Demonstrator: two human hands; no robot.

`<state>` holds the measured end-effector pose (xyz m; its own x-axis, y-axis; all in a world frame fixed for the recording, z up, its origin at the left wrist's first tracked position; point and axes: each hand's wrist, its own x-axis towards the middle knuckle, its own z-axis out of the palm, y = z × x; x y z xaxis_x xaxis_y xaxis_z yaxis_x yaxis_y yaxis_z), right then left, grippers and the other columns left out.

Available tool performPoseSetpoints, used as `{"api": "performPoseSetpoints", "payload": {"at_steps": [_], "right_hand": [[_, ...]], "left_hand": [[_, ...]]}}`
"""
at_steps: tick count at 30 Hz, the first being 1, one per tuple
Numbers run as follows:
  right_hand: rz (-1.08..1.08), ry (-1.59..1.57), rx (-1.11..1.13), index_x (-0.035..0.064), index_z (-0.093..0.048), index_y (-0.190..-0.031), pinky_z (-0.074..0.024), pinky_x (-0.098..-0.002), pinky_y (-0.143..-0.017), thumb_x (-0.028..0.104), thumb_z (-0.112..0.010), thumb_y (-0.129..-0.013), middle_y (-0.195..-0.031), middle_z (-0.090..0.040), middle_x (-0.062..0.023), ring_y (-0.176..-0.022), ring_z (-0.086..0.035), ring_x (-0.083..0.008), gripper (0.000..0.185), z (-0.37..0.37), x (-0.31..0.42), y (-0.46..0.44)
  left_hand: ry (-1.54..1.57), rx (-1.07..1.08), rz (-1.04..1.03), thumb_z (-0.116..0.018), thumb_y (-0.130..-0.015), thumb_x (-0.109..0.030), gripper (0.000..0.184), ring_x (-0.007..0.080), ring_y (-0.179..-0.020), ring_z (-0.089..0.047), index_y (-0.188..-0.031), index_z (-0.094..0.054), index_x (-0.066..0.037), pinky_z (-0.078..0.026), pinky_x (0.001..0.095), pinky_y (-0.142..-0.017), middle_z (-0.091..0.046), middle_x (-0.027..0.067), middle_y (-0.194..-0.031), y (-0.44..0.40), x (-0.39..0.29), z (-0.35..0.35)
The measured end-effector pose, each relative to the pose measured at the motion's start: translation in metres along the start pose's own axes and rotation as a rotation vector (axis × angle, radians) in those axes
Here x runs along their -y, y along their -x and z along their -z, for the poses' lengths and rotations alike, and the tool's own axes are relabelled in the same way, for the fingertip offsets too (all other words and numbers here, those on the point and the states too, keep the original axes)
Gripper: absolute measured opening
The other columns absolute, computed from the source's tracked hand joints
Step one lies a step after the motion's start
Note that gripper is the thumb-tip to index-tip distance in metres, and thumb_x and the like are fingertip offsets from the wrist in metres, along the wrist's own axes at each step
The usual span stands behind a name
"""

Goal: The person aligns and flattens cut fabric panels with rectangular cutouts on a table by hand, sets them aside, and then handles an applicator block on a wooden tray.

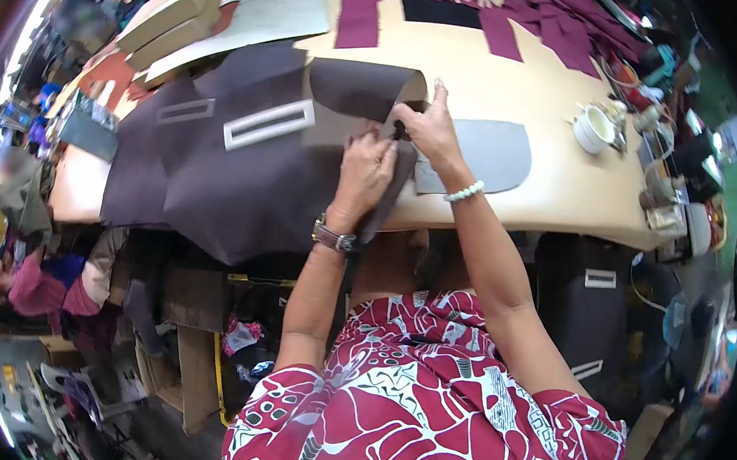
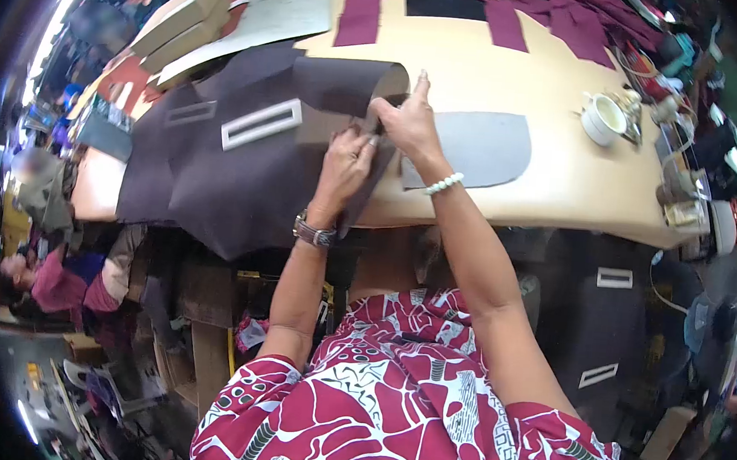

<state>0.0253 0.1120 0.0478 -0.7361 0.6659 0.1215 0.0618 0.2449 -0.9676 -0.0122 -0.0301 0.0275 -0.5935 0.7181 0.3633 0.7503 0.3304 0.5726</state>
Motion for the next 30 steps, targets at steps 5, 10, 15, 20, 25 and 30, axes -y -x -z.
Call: {"api": "performPoseSetpoints", "payload": {"at_steps": [5,10,15,20,25,30], "right_hand": [[0.042,0.210,-0.199,-0.0095,-0.017,-0.136,-0.0477,-0.0311,-0.080,0.015,-0.067,-0.075,-0.100,-0.061,-0.0256,-0.089,-0.061,-0.0258,0.082,0.084,-0.019,0.022],[-0.026,0.503,-0.322,-0.0049,-0.027,-0.133,-0.0470,-0.0381,-0.083,0.005,-0.056,-0.078,-0.093,-0.064,-0.0257,-0.092,-0.062,-0.0360,0.063,0.169,-0.055,0.020],[-0.036,0.566,-0.425,-0.0039,-0.028,-0.135,-0.0469,-0.0373,-0.081,0.002,-0.056,-0.079,-0.092,-0.064,-0.0233,-0.089,-0.063,-0.0341,0.062,0.232,-0.083,0.026],[-0.058,0.509,-0.441,-0.0033,-0.029,-0.135,-0.0468,-0.0346,-0.077,0.003,-0.058,-0.079,-0.088,-0.065,-0.0208,-0.085,-0.064,-0.0300,0.063,0.266,-0.106,0.029],[-0.090,0.679,-0.405,-0.0027,-0.033,-0.133,-0.0473,-0.0366,-0.075,0.005,-0.061,-0.078,-0.083,-0.065,-0.0201,-0.082,-0.064,-0.0315,0.062,0.270,-0.081,0.035],[-0.070,0.801,-0.371,0.0001,-0.036,-0.133,-0.0472,-0.0404,-0.071,0.008,-0.062,-0.077,-0.082,-0.065,-0.0180,-0.078,-0.063,-0.0334,0.062,0.288,-0.085,0.026]], "left_hand": [[0.115,0.063,-0.150,-0.048,-0.090,-0.024,0.033,0.0385,-0.127,-0.033,-0.114,-0.060,-0.005,-0.024,0.0606,-0.101,-0.040,0.0205,-0.135,0.005,-0.061,-0.069],[0.140,0.170,-0.261,-0.046,-0.092,-0.029,0.042,0.0388,-0.130,-0.029,-0.126,-0.050,-0.005,-0.021,0.0586,-0.103,-0.038,0.0216,-0.137,0.021,-0.116,-0.089],[-0.228,0.080,-0.129,-0.048,-0.090,-0.035,0.053,0.0370,-0.132,-0.027,-0.133,-0.041,-0.005,-0.019,0.0578,-0.104,-0.034,0.0203,-0.140,0.045,-0.082,-0.069],[-0.473,0.038,0.206,-0.038,-0.092,-0.047,0.065,0.0343,-0.137,-0.016,-0.141,-0.026,-0.005,-0.007,0.0607,-0.106,-0.023,0.0181,-0.146,0.064,-0.028,-0.041],[-0.476,0.052,0.325,-0.043,-0.093,-0.041,0.055,0.0381,-0.133,-0.024,-0.134,-0.041,-0.005,-0.016,0.0589,-0.105,-0.029,0.0201,-0.143,0.046,0.000,-0.018],[-0.411,0.048,0.120,-0.043,-0.094,-0.030,0.044,0.0346,-0.129,-0.034,-0.129,-0.046,-0.004,-0.026,0.0550,-0.103,-0.038,0.0174,-0.139,0.004,0.023,-0.039]]}}
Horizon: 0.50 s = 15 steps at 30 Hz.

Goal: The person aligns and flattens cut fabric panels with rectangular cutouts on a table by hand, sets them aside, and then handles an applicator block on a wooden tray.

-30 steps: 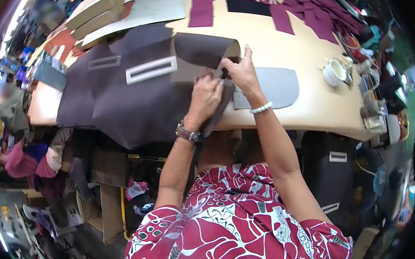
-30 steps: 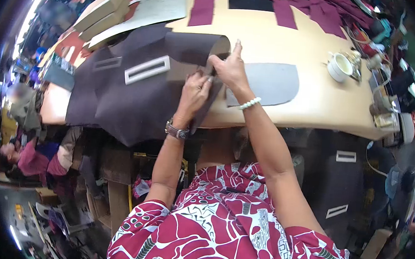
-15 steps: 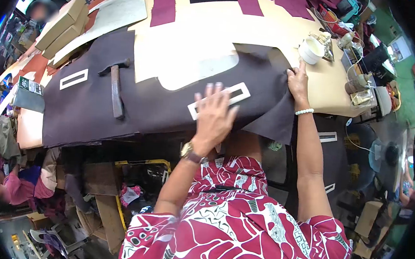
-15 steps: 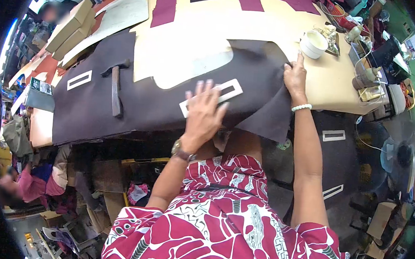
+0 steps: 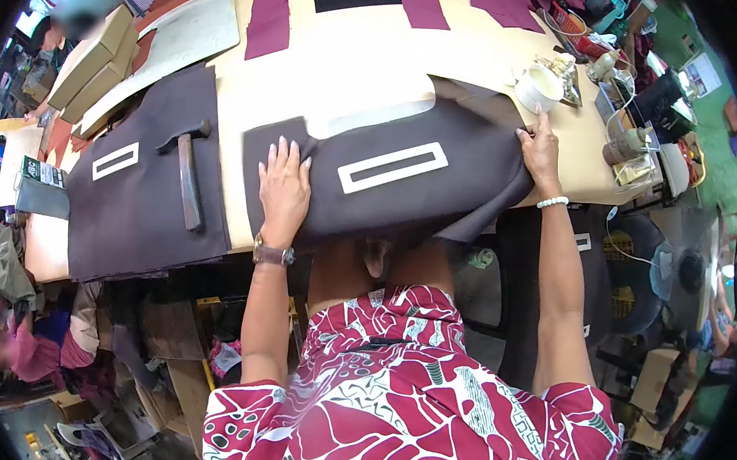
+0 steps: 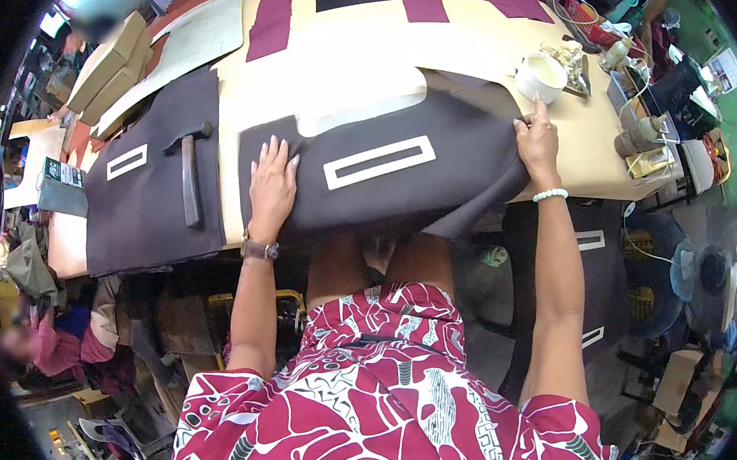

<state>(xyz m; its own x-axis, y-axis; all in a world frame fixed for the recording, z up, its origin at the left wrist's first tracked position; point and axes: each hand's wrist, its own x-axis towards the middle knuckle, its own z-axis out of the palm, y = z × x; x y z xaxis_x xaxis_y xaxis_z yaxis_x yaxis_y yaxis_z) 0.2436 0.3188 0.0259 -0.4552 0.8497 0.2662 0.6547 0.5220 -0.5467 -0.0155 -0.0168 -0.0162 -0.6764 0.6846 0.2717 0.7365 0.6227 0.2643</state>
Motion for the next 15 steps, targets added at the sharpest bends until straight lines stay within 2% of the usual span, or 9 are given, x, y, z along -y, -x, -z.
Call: {"api": "performPoseSetpoints", "payload": {"at_steps": [7,11,14,15], "right_hand": [[0.109,0.133,-0.012,0.0050,-0.033,-0.135,-0.0478,-0.0431,-0.067,0.012,-0.064,-0.079,-0.081,-0.064,-0.0152,-0.075,-0.062,-0.0343,0.064,-0.004,-0.014,-0.012],[0.179,0.164,-0.011,0.0076,-0.033,-0.136,-0.0481,-0.0442,-0.067,0.015,-0.065,-0.080,-0.079,-0.064,-0.0138,-0.075,-0.062,-0.0348,0.065,-0.008,-0.022,-0.013],[0.210,0.144,-0.010,0.0083,-0.032,-0.136,-0.0485,-0.0435,-0.066,0.016,-0.065,-0.079,-0.084,-0.064,-0.0129,-0.075,-0.062,-0.0341,0.066,-0.003,-0.024,-0.011],[0.202,0.178,-0.007,0.0078,-0.032,-0.136,-0.0482,-0.0436,-0.068,0.017,-0.066,-0.079,-0.088,-0.063,-0.0136,-0.078,-0.061,-0.0345,0.067,0.000,-0.022,-0.009]], "left_hand": [[-0.092,0.023,-0.025,-0.039,-0.095,-0.037,0.049,0.0300,-0.132,-0.031,-0.133,-0.040,-0.007,-0.025,0.0574,-0.103,-0.035,0.0128,-0.141,-0.052,0.010,-0.017],[-0.077,-0.006,-0.045,-0.042,-0.094,-0.037,0.051,0.0326,-0.131,-0.031,-0.133,-0.039,-0.005,-0.024,0.0582,-0.102,-0.034,0.0159,-0.141,-0.050,0.007,-0.010],[0.031,-0.045,-0.100,-0.043,-0.093,-0.039,0.054,0.0332,-0.131,-0.030,-0.135,-0.038,-0.006,-0.023,0.0566,-0.104,-0.034,0.0174,-0.141,-0.034,-0.015,0.001],[0.078,0.017,-0.128,-0.044,-0.092,-0.043,0.058,0.0336,-0.132,-0.028,-0.136,-0.036,-0.005,-0.022,0.0552,-0.105,-0.033,0.0184,-0.141,-0.027,-0.028,0.009]]}}
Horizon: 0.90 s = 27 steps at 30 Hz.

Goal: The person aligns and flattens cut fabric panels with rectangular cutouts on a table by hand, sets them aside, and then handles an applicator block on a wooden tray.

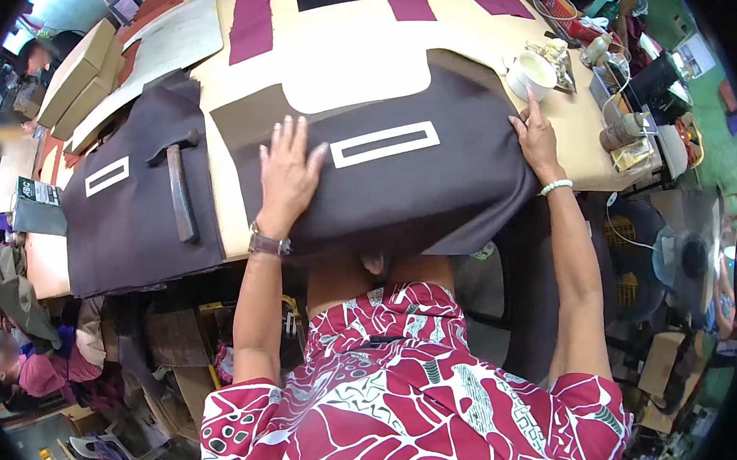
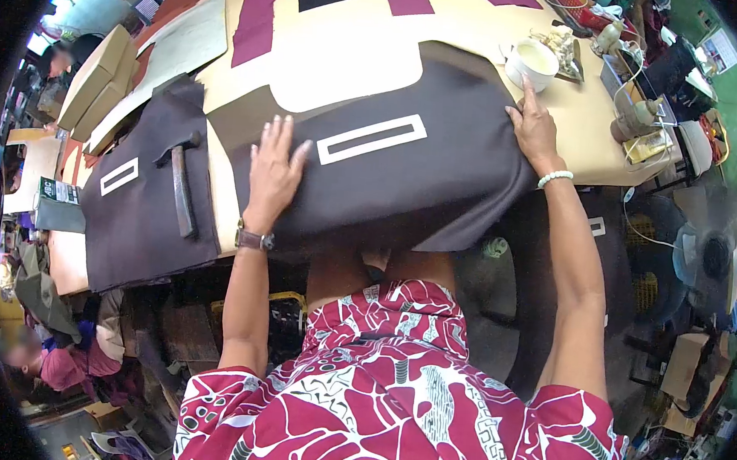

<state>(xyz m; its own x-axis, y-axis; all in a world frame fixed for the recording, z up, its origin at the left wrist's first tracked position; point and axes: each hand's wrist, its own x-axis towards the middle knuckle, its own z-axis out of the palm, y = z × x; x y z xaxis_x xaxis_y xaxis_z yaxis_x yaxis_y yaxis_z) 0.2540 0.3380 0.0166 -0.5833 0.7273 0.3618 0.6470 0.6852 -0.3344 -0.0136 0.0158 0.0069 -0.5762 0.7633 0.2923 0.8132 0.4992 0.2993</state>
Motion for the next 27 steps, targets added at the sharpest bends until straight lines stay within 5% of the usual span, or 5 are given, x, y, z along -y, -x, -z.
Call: {"api": "performPoseSetpoints", "payload": {"at_steps": [7,12,16,22,27], "right_hand": [[0.260,0.099,-0.100,0.0018,-0.032,-0.136,-0.0413,-0.0423,-0.091,0.022,-0.067,-0.077,-0.113,-0.054,-0.0215,-0.106,-0.052,-0.0369,0.071,0.024,0.037,0.029],[0.136,-0.061,-0.001,-0.0035,-0.032,-0.134,-0.0390,-0.0422,-0.093,0.026,-0.065,-0.080,-0.115,-0.054,-0.0218,-0.106,-0.052,-0.0355,0.070,0.017,0.026,0.059],[0.082,0.193,-0.243,0.0009,-0.043,-0.130,-0.0380,-0.0456,-0.093,0.037,-0.061,-0.081,-0.120,-0.052,-0.0199,-0.109,-0.050,-0.0341,0.063,0.038,0.009,0.002],[-0.151,0.431,0.043,0.0101,-0.064,-0.113,-0.0240,-0.0558,-0.100,0.062,-0.053,-0.075,-0.138,-0.036,-0.0186,-0.128,-0.029,-0.0379,0.065,0.046,-0.008,-0.069],[-0.152,0.413,0.124,0.0111,-0.070,-0.101,-0.0156,-0.0563,-0.104,0.062,-0.051,-0.074,-0.140,-0.035,-0.0167,-0.132,-0.024,-0.0384,0.061,0.043,-0.003,-0.081]], "left_hand": [[-0.050,0.170,-0.055,-0.049,-0.086,-0.052,0.075,0.0331,-0.135,-0.023,-0.139,-0.029,-0.003,-0.020,0.0536,-0.106,-0.027,0.0187,-0.145,0.028,-0.029,-0.004],[-0.027,0.205,-0.041,-0.050,-0.086,-0.051,0.074,0.0337,-0.135,-0.021,-0.138,-0.031,-0.002,-0.017,0.0568,-0.106,-0.026,0.0184,-0.145,0.033,-0.034,0.002],[-0.035,0.214,-0.025,-0.052,-0.084,-0.051,0.074,0.0341,-0.134,-0.022,-0.137,-0.033,-0.004,-0.017,0.0577,-0.106,-0.027,0.0175,-0.144,0.029,-0.034,0.005],[0.018,0.134,-0.027,-0.055,-0.082,-0.051,0.075,0.0341,-0.134,-0.023,-0.137,-0.033,-0.006,-0.017,0.0578,-0.106,-0.029,0.0154,-0.144,0.030,-0.031,-0.001],[-0.016,0.157,-0.023,-0.055,-0.083,-0.052,0.074,0.0329,-0.135,-0.022,-0.137,-0.034,-0.006,-0.016,0.0575,-0.106,-0.029,0.0149,-0.144,0.030,-0.031,0.000]]}}
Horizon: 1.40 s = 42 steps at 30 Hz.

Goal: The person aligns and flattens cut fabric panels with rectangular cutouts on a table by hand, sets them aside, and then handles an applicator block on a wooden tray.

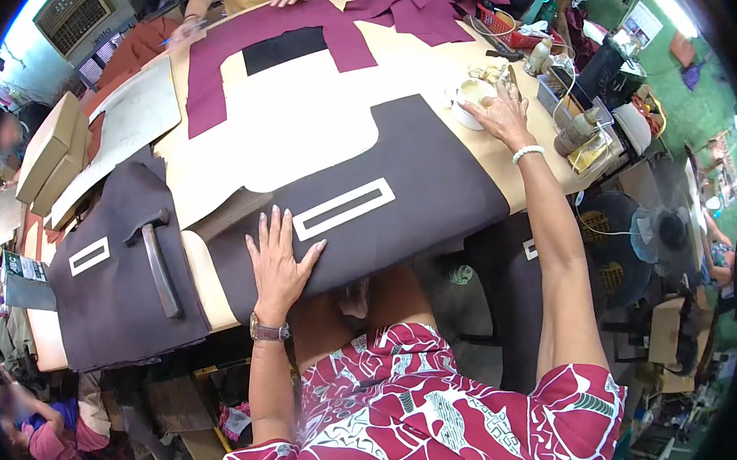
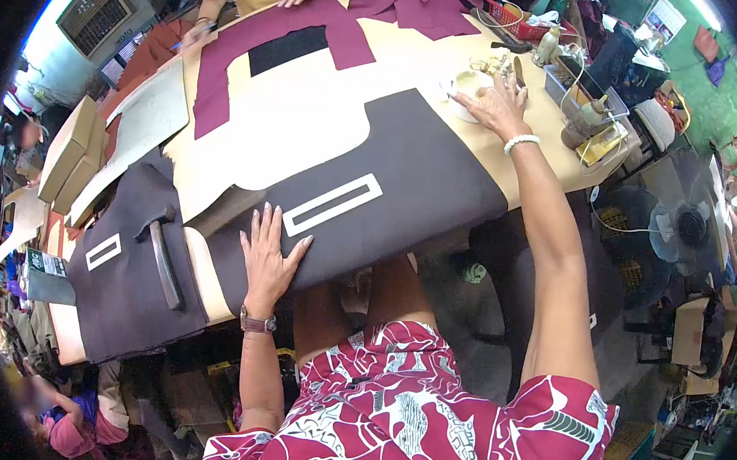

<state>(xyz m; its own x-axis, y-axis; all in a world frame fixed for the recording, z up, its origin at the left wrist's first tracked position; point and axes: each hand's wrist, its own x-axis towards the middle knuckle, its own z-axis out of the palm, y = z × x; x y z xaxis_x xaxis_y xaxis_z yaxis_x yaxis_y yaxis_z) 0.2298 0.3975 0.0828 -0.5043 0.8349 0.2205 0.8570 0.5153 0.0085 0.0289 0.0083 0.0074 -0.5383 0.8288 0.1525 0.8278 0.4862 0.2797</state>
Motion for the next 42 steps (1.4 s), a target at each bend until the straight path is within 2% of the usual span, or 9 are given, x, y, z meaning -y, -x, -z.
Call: {"api": "performPoseSetpoints", "payload": {"at_steps": [2,5,9,17,20,24,26,32,42], "right_hand": [[0.022,-0.046,-0.104,0.0112,-0.070,-0.098,-0.0170,-0.0576,-0.103,0.056,-0.055,-0.074,-0.138,-0.037,-0.0166,-0.131,-0.025,-0.0380,0.053,0.007,0.001,0.004],[0.075,0.072,-0.249,0.0142,-0.069,-0.093,-0.0208,-0.0600,-0.103,0.029,-0.060,-0.077,-0.136,-0.041,-0.0120,-0.129,-0.030,-0.0353,0.024,0.007,-0.005,0.018],[0.129,0.078,-0.210,0.0166,-0.066,-0.089,-0.0200,-0.0624,-0.104,0.000,-0.056,-0.069,-0.136,-0.040,-0.0120,-0.130,-0.029,-0.0362,0.028,0.004,-0.005,0.032],[0.386,0.253,-0.026,0.0164,-0.065,-0.104,-0.0124,-0.0554,-0.109,0.004,-0.051,-0.075,-0.142,-0.032,-0.0148,-0.135,-0.022,-0.0355,0.035,0.041,0.061,0.057],[0.610,-0.090,-0.075,0.0177,-0.064,-0.108,-0.0136,-0.0572,-0.108,0.003,-0.050,-0.072,-0.142,-0.032,-0.0159,-0.134,-0.024,-0.0371,0.041,0.018,0.095,0.095],[0.481,-0.423,0.182,0.0211,-0.061,-0.117,-0.0159,-0.0617,-0.105,-0.002,-0.044,-0.075,-0.143,-0.029,-0.0174,-0.133,-0.022,-0.0418,0.051,-0.002,0.128,0.143],[0.424,-0.386,0.280,0.0224,-0.055,-0.124,-0.0121,-0.0614,-0.106,-0.001,-0.042,-0.079,-0.144,-0.026,-0.0173,-0.133,-0.020,-0.0421,0.052,-0.015,0.131,0.150],[0.453,0.140,0.149,0.0159,-0.039,-0.137,-0.0065,-0.0581,-0.108,0.010,-0.044,-0.086,-0.147,-0.021,-0.0164,-0.136,-0.014,-0.0398,0.052,-0.013,0.145,0.161],[0.482,0.473,0.104,0.0022,-0.040,-0.133,-0.0096,-0.0562,-0.109,0.018,-0.045,-0.086,-0.147,-0.022,-0.0128,-0.137,-0.015,-0.0346,0.049,-0.004,0.163,0.179]], "left_hand": [[-0.001,0.001,0.001,-0.055,-0.083,-0.052,0.074,0.0328,-0.135,-0.022,-0.137,-0.035,-0.006,-0.016,0.0575,-0.106,-0.029,0.0147,-0.145,0.000,0.000,0.000],[-0.001,-0.006,0.001,-0.055,-0.083,-0.051,0.073,0.0326,-0.135,-0.022,-0.137,-0.035,-0.006,-0.016,0.0570,-0.106,-0.029,0.0144,-0.145,0.000,0.000,-0.001],[0.011,-0.010,0.005,-0.055,-0.083,-0.050,0.073,0.0326,-0.135,-0.022,-0.137,-0.035,-0.006,-0.015,0.0565,-0.106,-0.029,0.0145,-0.144,0.001,0.002,-0.002],[0.001,-0.071,-0.040,-0.055,-0.079,-0.059,0.076,0.0353,-0.133,-0.025,-0.136,-0.039,-0.012,-0.018,0.0600,-0.103,-0.032,0.0167,-0.143,0.001,0.003,-0.006],[-0.004,-0.020,-0.018,-0.053,-0.079,-0.061,0.078,0.0342,-0.135,-0.022,-0.139,-0.036,-0.014,-0.016,0.0594,-0.104,-0.028,0.0160,-0.145,0.001,0.003,-0.006],[-0.006,-0.021,-0.013,-0.051,-0.079,-0.063,0.079,0.0337,-0.136,-0.020,-0.138,-0.036,-0.014,-0.014,0.0587,-0.105,-0.027,0.0158,-0.145,0.001,0.004,-0.010],[-0.003,-0.013,-0.006,-0.051,-0.078,-0.064,0.080,0.0340,-0.136,-0.020,-0.138,-0.036,-0.013,-0.014,0.0584,-0.106,-0.027,0.0159,-0.145,0.001,0.003,-0.007],[0.016,-0.027,-0.013,-0.050,-0.078,-0.064,0.080,0.0342,-0.135,-0.021,-0.138,-0.037,-0.012,-0.014,0.0582,-0.106,-0.028,0.0162,-0.145,0.001,0.003,-0.007],[-0.015,-0.061,-0.031,-0.051,-0.079,-0.063,0.079,0.0346,-0.134,-0.023,-0.137,-0.038,-0.011,-0.016,0.0590,-0.105,-0.029,0.0175,-0.144,0.001,0.003,-0.008]]}}
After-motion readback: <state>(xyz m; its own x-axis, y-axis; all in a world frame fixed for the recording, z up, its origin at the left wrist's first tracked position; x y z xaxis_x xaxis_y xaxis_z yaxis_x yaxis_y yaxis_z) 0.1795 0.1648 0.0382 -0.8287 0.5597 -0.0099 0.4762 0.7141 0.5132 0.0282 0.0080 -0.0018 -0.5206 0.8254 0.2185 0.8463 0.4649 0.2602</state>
